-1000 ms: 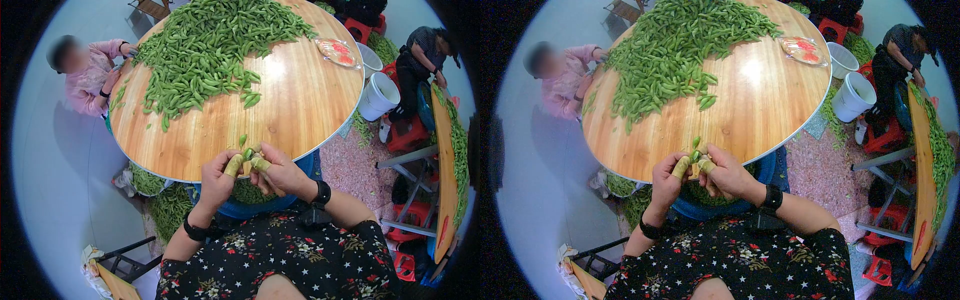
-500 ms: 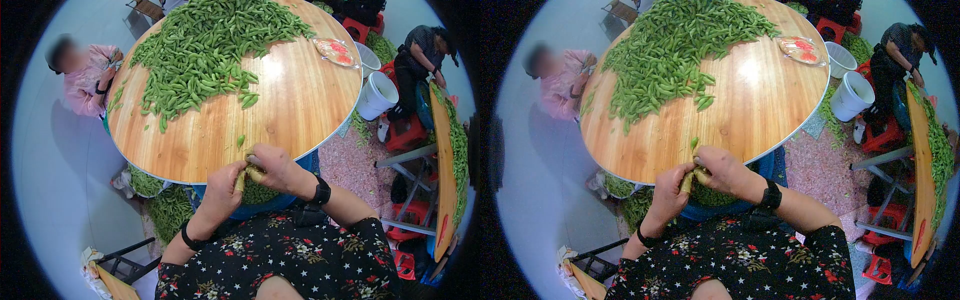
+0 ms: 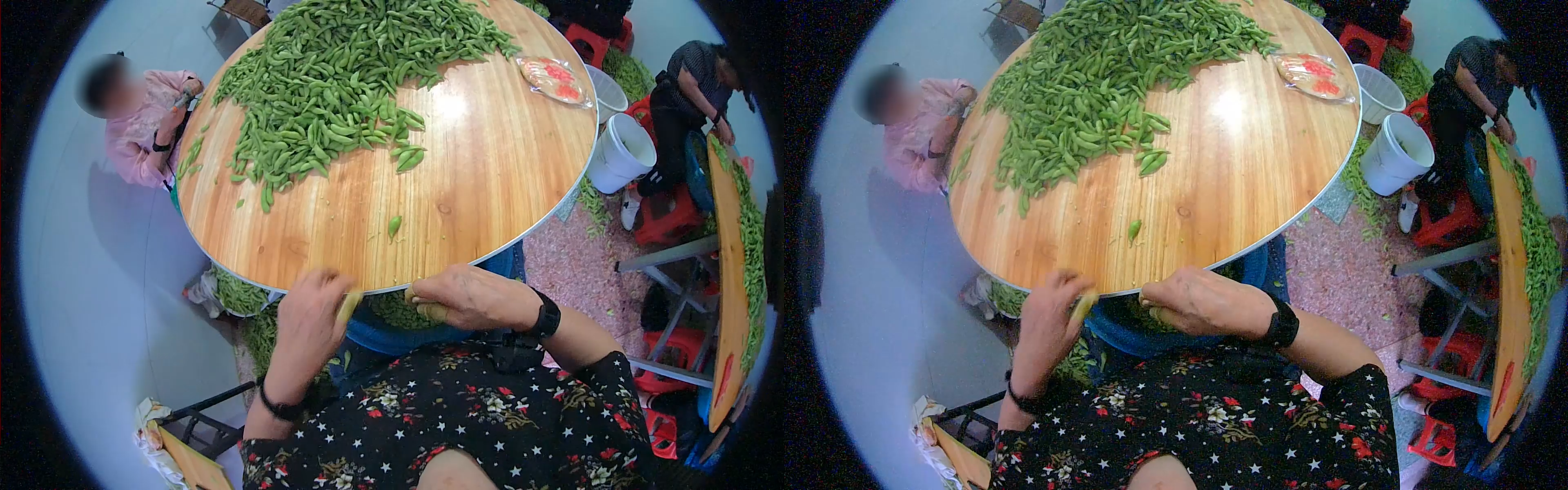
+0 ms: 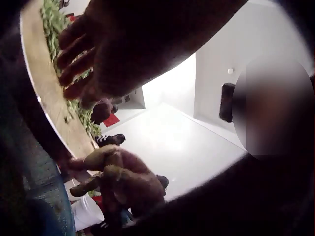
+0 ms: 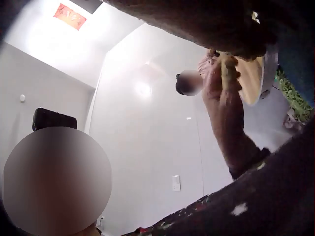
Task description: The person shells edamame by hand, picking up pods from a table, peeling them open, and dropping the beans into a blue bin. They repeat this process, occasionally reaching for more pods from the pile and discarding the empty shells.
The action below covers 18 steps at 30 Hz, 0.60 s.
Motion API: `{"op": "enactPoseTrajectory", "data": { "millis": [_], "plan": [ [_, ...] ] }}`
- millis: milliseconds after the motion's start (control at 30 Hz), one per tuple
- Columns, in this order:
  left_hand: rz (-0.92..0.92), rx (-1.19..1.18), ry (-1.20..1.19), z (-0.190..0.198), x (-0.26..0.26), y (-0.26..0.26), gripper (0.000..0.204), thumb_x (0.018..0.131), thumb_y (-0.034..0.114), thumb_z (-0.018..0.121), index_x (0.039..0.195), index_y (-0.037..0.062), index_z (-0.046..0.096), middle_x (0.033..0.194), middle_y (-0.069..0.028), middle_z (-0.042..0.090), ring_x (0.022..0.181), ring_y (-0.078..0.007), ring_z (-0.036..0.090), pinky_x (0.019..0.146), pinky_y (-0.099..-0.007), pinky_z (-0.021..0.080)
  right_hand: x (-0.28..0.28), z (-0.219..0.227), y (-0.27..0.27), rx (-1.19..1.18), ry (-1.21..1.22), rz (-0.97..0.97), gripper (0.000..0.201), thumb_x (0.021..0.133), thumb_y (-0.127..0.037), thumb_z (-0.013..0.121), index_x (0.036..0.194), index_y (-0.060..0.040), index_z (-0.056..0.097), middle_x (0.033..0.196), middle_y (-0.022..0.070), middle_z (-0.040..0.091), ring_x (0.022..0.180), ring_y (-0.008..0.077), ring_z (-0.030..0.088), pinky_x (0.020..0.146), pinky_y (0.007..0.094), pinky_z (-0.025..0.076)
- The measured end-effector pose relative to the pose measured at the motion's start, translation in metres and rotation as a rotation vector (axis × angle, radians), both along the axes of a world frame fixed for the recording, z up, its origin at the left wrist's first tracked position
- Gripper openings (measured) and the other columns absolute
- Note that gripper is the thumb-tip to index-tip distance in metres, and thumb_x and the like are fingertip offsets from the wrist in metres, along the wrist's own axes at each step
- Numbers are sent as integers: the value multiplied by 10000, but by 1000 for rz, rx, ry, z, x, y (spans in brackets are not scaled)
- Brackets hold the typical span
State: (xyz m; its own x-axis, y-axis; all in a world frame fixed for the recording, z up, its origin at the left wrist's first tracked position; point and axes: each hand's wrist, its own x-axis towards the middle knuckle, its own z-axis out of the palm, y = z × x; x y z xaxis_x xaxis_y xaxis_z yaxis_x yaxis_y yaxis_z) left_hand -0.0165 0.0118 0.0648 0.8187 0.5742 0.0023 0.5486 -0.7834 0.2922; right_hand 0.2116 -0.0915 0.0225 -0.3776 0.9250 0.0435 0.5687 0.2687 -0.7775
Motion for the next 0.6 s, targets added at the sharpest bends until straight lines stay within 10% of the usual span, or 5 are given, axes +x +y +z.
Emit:
{"op": "enactPoseTrajectory", "data": {
  "millis": [133,367,600],
  "plan": [
    [87,144,-251,-28,60,22,215,790,149,639,985,59,632,996,-136,592,945,-334,551,794,-397,456,-3,13,3,-207,-47,-89,225,867,-145,537,1049,-15,557,843,226,603,826,394,594,718,436,470],
    [-52,-145,-435,-57,81,27,242,755,61,632,988,1,599,897,-165,612,847,-315,601,766,-367,479,6,-26,10,277,219,-540,250,867,-160,489,1013,39,531,876,281,589,880,442,571,748,501,436],
    [-4,-357,-499,-60,65,19,194,906,76,479,1037,-34,572,950,-140,625,901,-234,591,818,-336,465,-4,-40,20,316,331,-465,210,792,-140,523,891,44,549,814,261,594,815,436,571,709,493,455]
  ]
}}
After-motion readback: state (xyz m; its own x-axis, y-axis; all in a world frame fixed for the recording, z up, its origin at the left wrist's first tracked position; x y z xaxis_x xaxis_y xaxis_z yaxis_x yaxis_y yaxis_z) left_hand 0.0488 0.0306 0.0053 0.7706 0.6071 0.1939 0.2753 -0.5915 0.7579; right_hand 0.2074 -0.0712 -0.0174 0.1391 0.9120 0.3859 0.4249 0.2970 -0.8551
